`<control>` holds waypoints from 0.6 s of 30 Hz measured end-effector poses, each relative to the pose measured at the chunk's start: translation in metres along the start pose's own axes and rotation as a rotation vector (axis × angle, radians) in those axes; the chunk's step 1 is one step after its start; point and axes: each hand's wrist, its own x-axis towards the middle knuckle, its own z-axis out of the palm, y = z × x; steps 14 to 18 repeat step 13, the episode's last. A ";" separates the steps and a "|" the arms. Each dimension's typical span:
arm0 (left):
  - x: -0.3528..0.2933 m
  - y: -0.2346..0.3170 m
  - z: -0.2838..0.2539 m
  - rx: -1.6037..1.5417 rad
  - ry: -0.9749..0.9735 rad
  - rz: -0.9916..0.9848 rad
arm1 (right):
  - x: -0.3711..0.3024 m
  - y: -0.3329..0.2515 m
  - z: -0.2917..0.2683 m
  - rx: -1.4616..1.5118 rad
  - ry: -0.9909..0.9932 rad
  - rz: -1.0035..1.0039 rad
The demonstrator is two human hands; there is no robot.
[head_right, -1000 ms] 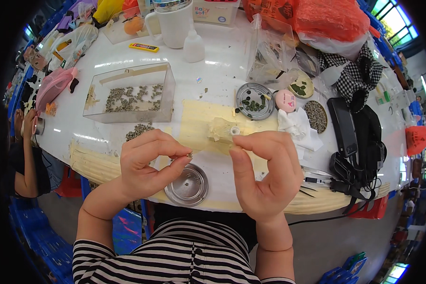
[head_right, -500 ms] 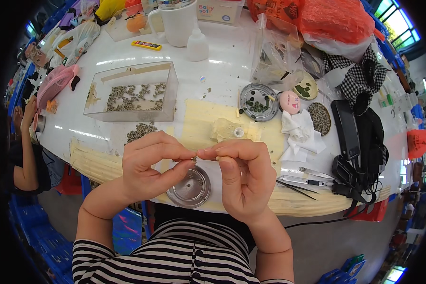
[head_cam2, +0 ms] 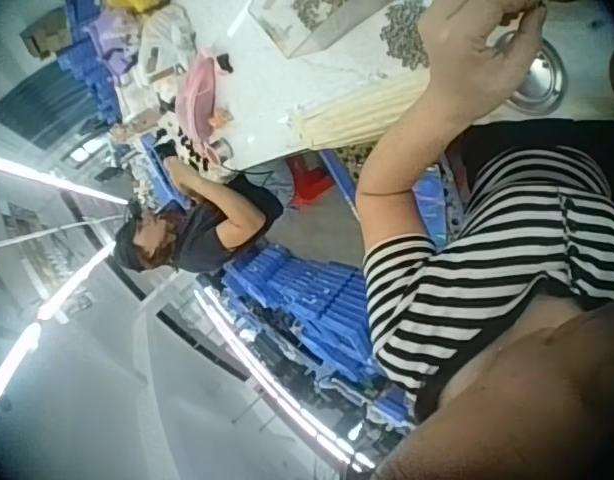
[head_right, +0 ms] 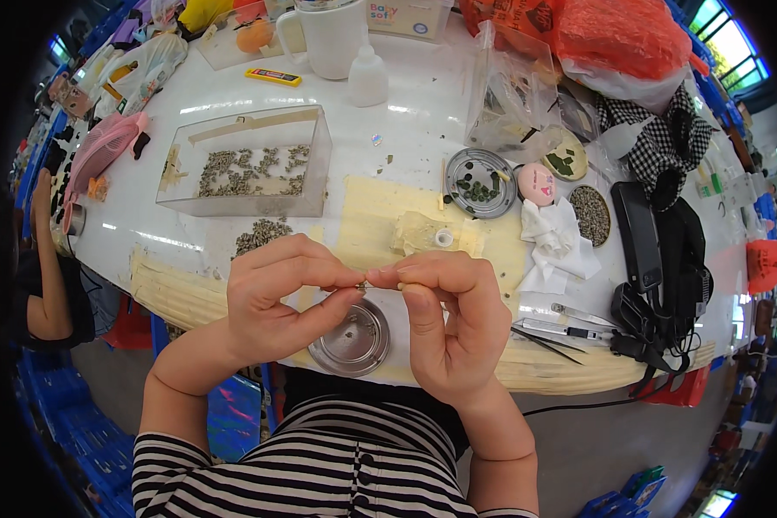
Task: The person picks up a small metal component, places a tiny internal part into it by hand, and then pushes the assembled unit into a white plastic housing mounted on the workbench.
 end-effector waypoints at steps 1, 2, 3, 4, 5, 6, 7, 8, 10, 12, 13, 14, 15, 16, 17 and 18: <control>0.000 0.000 0.000 0.000 -0.003 -0.003 | 0.000 0.000 0.000 0.000 0.001 0.001; 0.000 0.000 0.000 0.000 -0.001 -0.004 | 0.000 -0.001 0.000 -0.001 0.002 0.001; 0.000 0.000 0.000 -0.002 0.000 -0.005 | 0.001 -0.001 0.001 -0.033 0.001 0.000; 0.000 0.000 0.000 -0.004 0.001 -0.005 | 0.002 -0.002 0.001 -0.065 -0.001 -0.002; 0.000 0.001 0.000 -0.004 0.001 -0.005 | 0.003 -0.002 0.002 -0.096 -0.002 -0.004; -0.001 0.000 0.000 -0.004 0.002 -0.004 | 0.003 -0.002 0.002 -0.092 -0.002 0.000; -0.001 0.000 0.000 -0.005 0.003 -0.004 | 0.002 -0.003 0.002 -0.088 -0.002 0.005; -0.001 0.000 0.000 -0.004 0.003 -0.004 | 0.002 -0.002 0.001 -0.083 -0.001 0.009; -0.001 0.000 0.000 -0.005 0.004 -0.004 | 0.002 -0.003 0.002 -0.079 -0.003 0.015; -0.001 0.000 0.000 -0.003 0.003 -0.008 | 0.002 -0.004 0.002 -0.075 -0.002 0.023; -0.001 0.000 0.000 -0.002 0.003 -0.010 | 0.002 -0.004 0.002 -0.073 0.001 0.028; -0.001 0.000 0.000 -0.002 0.003 -0.010 | 0.002 -0.004 0.002 -0.073 0.001 0.028; -0.001 0.000 0.000 -0.002 0.003 -0.010 | 0.002 -0.004 0.002 -0.073 0.001 0.028; -0.001 0.000 0.000 -0.002 0.003 -0.010 | 0.002 -0.004 0.002 -0.073 0.001 0.028; -0.001 0.000 0.000 -0.002 0.003 -0.010 | 0.002 -0.004 0.002 -0.073 0.001 0.028; -0.001 0.000 0.000 -0.002 0.003 -0.010 | 0.002 -0.004 0.002 -0.073 0.001 0.028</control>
